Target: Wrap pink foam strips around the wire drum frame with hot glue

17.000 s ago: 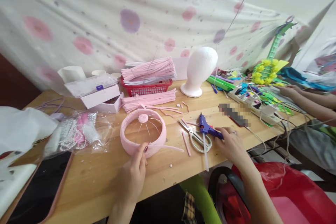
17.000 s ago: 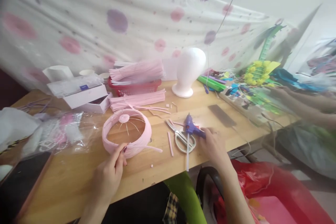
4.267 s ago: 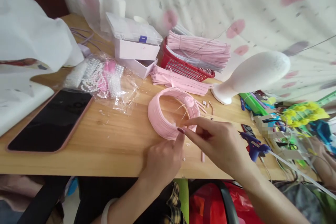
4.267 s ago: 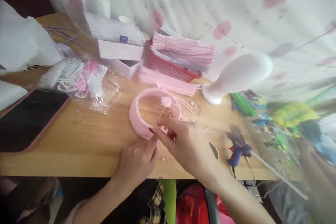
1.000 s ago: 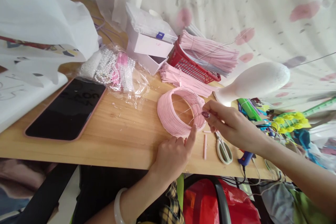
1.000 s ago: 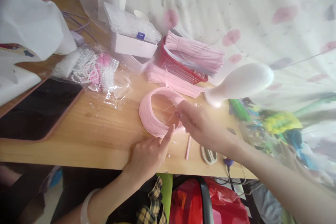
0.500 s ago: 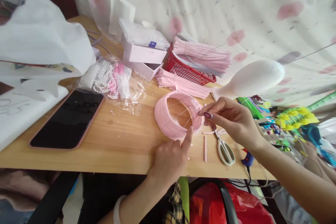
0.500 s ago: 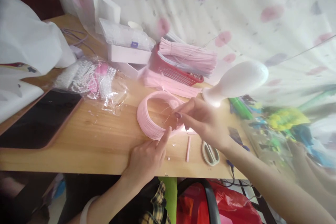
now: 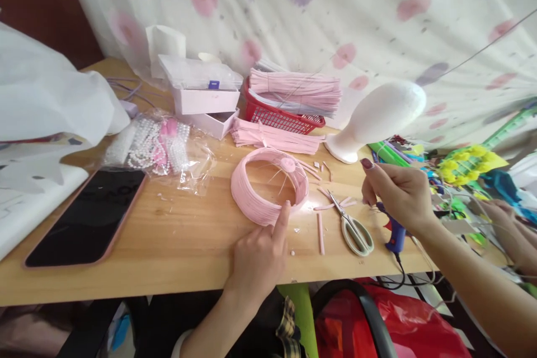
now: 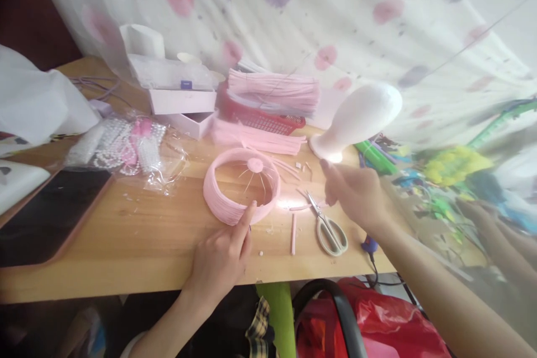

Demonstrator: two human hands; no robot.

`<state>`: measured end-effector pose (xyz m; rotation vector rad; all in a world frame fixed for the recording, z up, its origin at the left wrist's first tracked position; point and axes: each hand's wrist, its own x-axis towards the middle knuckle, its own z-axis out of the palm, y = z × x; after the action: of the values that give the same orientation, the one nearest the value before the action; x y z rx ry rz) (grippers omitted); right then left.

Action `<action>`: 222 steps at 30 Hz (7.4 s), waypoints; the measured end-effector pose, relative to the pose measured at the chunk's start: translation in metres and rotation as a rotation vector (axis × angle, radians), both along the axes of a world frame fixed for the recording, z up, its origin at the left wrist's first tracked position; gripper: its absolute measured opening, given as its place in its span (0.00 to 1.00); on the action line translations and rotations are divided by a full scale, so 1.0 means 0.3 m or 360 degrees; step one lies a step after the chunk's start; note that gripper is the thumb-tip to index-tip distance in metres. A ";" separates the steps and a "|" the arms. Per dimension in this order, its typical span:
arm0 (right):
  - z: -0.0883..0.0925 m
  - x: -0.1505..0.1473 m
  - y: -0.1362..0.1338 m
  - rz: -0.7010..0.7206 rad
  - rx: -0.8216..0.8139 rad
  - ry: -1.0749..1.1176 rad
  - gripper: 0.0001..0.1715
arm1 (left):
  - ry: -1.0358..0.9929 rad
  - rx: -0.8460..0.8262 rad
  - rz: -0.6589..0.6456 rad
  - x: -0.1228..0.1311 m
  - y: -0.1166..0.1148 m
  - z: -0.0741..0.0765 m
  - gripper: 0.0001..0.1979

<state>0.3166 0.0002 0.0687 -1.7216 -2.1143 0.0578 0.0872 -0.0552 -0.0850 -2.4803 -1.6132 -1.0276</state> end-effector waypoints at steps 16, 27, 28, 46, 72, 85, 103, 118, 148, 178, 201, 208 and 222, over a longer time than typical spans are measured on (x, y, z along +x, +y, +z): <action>-0.048 -0.228 0.016 0.0720 -0.0190 -0.0653 0.13 | 0.0071 -0.0032 0.0117 0.003 0.000 -0.025 0.28; -0.063 -0.284 0.088 0.0708 -0.0500 0.0650 0.17 | 0.0032 -0.0010 0.0063 0.000 0.000 -0.035 0.30; -0.067 -0.292 0.088 0.0666 -0.0638 0.0818 0.19 | 0.0032 -0.0012 0.0060 -0.001 0.001 -0.037 0.30; 0.129 0.082 0.160 -0.0256 -0.0234 -0.0074 0.24 | -0.0073 -0.0055 0.0022 -0.005 -0.003 -0.019 0.32; -0.273 -0.083 -0.150 -0.0547 0.0005 0.0141 0.11 | -0.0709 0.0279 -0.0272 -0.091 0.019 0.057 0.15; -0.360 -0.073 -0.219 -0.0411 -0.0388 0.0173 0.11 | -0.0834 0.0163 0.0057 -0.116 0.048 0.084 0.13; -0.404 0.058 -0.233 -0.0486 -0.0010 0.0430 0.11 | -0.0258 0.0526 -0.0215 -0.095 0.129 0.023 0.14; -0.383 0.327 -0.078 -0.0669 -0.0370 -0.0279 0.14 | -0.0243 0.0638 -0.0160 -0.104 0.130 -0.003 0.15; -0.197 0.056 0.050 -0.0381 -0.0059 0.0107 0.05 | -0.0302 0.0284 -0.0171 -0.089 0.079 0.000 0.20; -0.382 -0.288 -0.207 -0.0090 0.0323 0.1061 0.10 | -0.0186 0.0123 -0.0150 -0.075 0.069 0.013 0.25; -0.381 -0.343 -0.180 -0.0222 0.0283 0.1106 0.11 | -0.0208 0.0117 -0.0153 -0.071 0.065 0.012 0.24; -0.395 -0.349 -0.174 -0.0250 0.0243 0.1181 0.10 | -0.0169 0.0137 -0.0161 -0.071 0.066 0.017 0.25; -0.411 -0.334 -0.189 -0.0160 0.0210 0.1280 0.07 | -0.0184 0.0102 -0.0216 -0.071 0.055 0.027 0.23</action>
<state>0.2163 -0.0565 -0.0547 -1.3925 -1.4023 0.4827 0.0660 -0.0389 -0.0769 -2.5624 -1.4298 -1.2397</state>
